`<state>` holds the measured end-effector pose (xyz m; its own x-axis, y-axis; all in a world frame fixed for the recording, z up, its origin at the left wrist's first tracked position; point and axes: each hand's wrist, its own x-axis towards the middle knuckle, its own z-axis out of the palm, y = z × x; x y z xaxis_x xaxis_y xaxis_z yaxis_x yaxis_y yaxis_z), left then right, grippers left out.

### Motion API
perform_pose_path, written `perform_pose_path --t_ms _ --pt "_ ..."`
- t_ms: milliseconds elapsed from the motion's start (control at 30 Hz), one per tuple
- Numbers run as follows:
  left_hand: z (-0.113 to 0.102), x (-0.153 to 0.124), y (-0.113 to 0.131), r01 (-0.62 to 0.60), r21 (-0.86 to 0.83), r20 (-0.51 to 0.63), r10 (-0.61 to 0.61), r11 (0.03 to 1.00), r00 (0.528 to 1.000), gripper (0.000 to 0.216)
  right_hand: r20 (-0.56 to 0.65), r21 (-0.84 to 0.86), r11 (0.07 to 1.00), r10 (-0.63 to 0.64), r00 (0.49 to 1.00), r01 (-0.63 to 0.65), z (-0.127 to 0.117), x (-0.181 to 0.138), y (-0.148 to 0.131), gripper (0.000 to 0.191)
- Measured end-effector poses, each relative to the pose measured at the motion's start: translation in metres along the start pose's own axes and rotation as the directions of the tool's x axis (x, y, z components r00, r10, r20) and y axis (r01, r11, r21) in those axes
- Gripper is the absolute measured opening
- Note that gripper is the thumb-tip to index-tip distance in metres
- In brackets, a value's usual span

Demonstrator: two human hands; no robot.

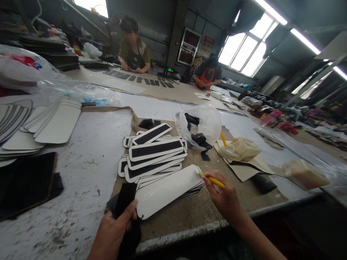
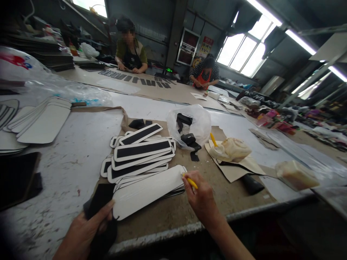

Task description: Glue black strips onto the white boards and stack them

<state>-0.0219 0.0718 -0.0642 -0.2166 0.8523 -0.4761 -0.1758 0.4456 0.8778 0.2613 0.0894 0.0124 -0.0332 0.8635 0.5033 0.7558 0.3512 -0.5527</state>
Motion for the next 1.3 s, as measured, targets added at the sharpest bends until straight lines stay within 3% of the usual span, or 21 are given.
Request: perform_pose_path --t_ms 133,233,367,433,633,767,900,1067,1300 --pt "0.002 -0.005 0.009 -0.008 -0.026 0.058 0.009 1.000 0.998 0.051 0.007 0.186 0.973 0.136 0.991 -0.135 0.012 -0.014 -0.031 0.009" --pt "0.002 -0.007 0.011 -0.029 -0.043 0.091 0.033 0.999 0.995 0.050 0.098 0.375 0.870 0.306 0.947 -0.320 0.027 -0.021 -0.060 0.014" --pt "-0.001 -0.007 0.010 -0.080 -0.036 0.118 0.084 0.996 0.989 0.047 0.246 0.536 0.717 0.372 0.895 -0.445 0.053 -0.025 -0.083 0.020" --pt "-0.002 -0.007 0.010 -0.086 -0.019 0.113 0.088 0.996 0.990 0.046 0.259 0.534 0.704 0.391 0.883 -0.468 0.059 -0.025 -0.082 0.022" --pt "-0.002 -0.005 0.008 -0.078 0.034 0.097 0.074 0.996 0.992 0.046 0.176 0.417 0.824 0.340 0.924 -0.383 0.049 -0.022 -0.071 0.016" --pt "-0.001 -0.005 0.008 -0.075 0.017 0.091 0.073 0.997 0.993 0.048 0.191 0.504 0.782 0.313 0.930 -0.367 0.055 -0.023 -0.078 0.016" --pt "-0.002 -0.005 0.008 -0.067 0.047 0.063 0.064 0.997 0.996 0.051 0.149 0.458 0.815 0.323 0.935 -0.355 0.052 -0.019 -0.060 0.019" --pt "-0.001 -0.005 0.009 -0.028 0.059 0.045 0.025 0.998 0.999 0.052 -0.017 0.299 0.890 0.366 0.930 -0.344 0.021 -0.009 -0.011 0.026" --pt "0.000 -0.005 0.013 -0.072 0.095 0.031 0.070 0.993 0.997 0.052 -0.100 0.153 0.962 0.245 0.964 -0.228 -0.002 0.000 0.024 0.025"
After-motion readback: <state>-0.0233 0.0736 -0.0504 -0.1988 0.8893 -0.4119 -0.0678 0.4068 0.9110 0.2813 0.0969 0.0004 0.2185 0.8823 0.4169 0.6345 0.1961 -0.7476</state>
